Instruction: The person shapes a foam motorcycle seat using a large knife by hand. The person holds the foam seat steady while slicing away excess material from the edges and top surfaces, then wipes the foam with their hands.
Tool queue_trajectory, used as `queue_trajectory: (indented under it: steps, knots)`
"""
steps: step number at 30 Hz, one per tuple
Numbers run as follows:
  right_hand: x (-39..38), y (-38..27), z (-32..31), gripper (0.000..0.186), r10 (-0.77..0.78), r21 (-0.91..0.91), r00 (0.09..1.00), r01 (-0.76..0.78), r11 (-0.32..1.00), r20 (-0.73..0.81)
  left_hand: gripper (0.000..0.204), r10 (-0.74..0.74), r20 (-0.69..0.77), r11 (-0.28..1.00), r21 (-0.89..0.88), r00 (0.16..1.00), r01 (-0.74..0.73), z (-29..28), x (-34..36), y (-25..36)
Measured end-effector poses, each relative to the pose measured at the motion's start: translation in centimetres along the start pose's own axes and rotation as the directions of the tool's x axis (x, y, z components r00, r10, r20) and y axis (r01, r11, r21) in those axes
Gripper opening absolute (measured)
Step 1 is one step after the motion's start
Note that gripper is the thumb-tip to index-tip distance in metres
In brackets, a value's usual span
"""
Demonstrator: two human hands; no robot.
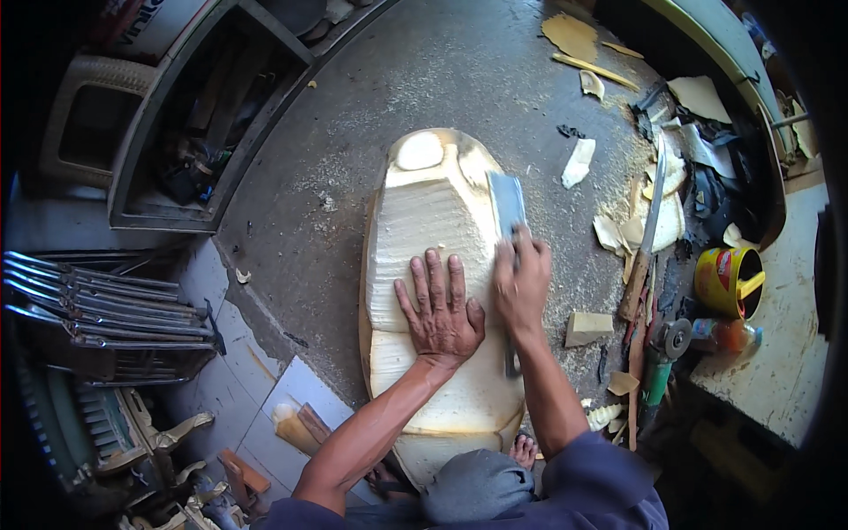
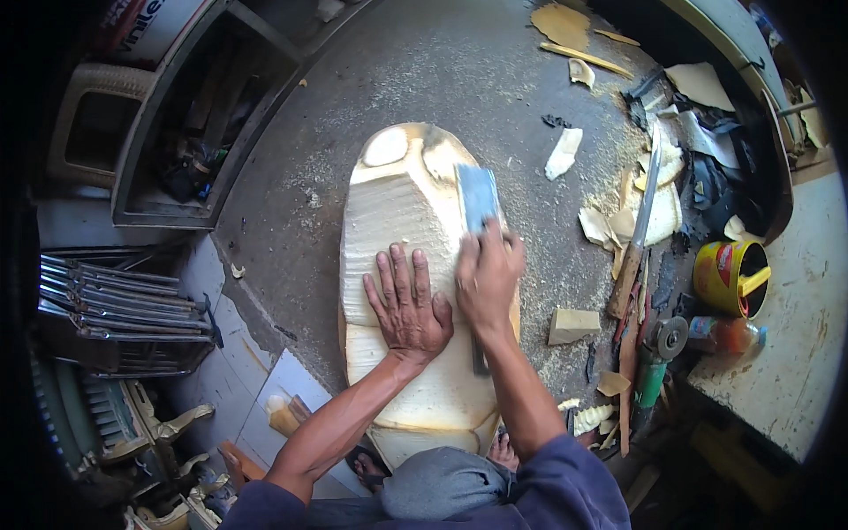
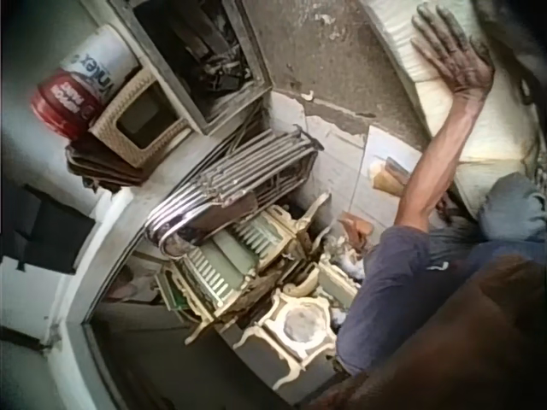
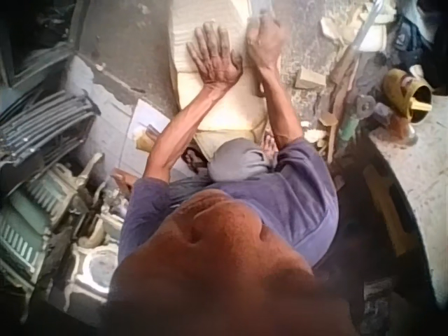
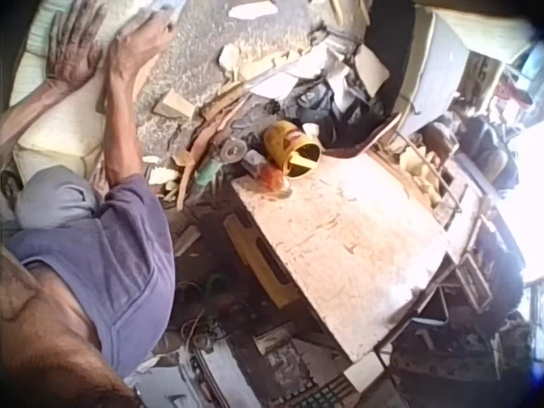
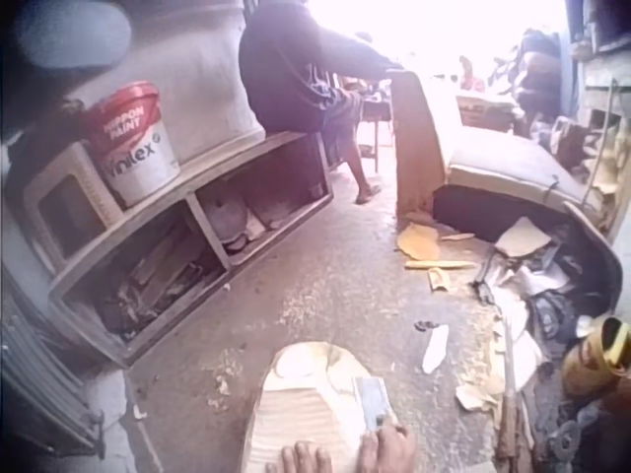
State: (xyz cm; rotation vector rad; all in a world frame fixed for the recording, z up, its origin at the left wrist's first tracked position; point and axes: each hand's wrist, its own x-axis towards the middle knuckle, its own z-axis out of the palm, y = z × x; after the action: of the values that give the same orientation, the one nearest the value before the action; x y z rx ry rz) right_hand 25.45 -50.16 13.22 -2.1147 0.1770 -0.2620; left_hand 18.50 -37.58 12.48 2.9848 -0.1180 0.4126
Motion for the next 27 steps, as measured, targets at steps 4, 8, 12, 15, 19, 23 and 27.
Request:
queue_trajectory:
  steps: [4, 8, 12, 15, 19, 23, 27]
  knots:
    - [10.1, 0.1, 4.6, 0.034, 0.027, -0.112, 0.996, -0.018, 0.994, 0.082, 0.064, 0.002, 0.015, 1.000, -0.018, 1.000, -0.002, 0.4, -0.4, 1.0]
    - [-1.6, 1.0, 0.6, 0.032, -0.053, 0.053, 0.999, 0.053, 0.997, 0.005, 0.065, 0.006, 0.004, 0.999, 0.036, 1.000, -0.006, 0.0, -0.3, -0.5]
    - [-6.4, 1.4, -3.4, 0.035, -0.026, -0.053, 1.000, 0.026, 0.998, 0.010, 0.065, 0.022, -0.017, 0.998, 0.052, 1.000, -0.021, -0.6, 0.2, 0.0]
    - [5.6, 0.7, 2.5, 0.033, 0.089, -0.036, 0.996, -0.089, 0.995, 0.002, 0.065, 0.025, -0.025, 0.999, 0.034, 0.999, -0.024, 0.6, 0.1, 1.2]
    - [3.7, 0.0, 3.2, 0.034, 0.054, 0.021, 0.999, -0.054, 0.998, 0.005, 0.065, 0.005, -0.003, 0.999, 0.052, 1.000, -0.004, 0.6, -1.0, -0.2]
    - [-9.5, 1.2, -4.7, 0.036, -0.061, -0.126, 0.998, 0.061, 0.990, 0.003, 0.066, 0.029, -0.023, 0.998, 0.054, 0.999, -0.028, -0.6, -0.5, 0.2]
    - [1.3, 1.0, -0.1, 0.027, 0.081, 0.037, 0.996, -0.082, 0.996, 0.027, 0.066, 0.013, -0.025, 0.999, 0.044, 1.000, -0.012, 0.3, 0.1, 0.9]
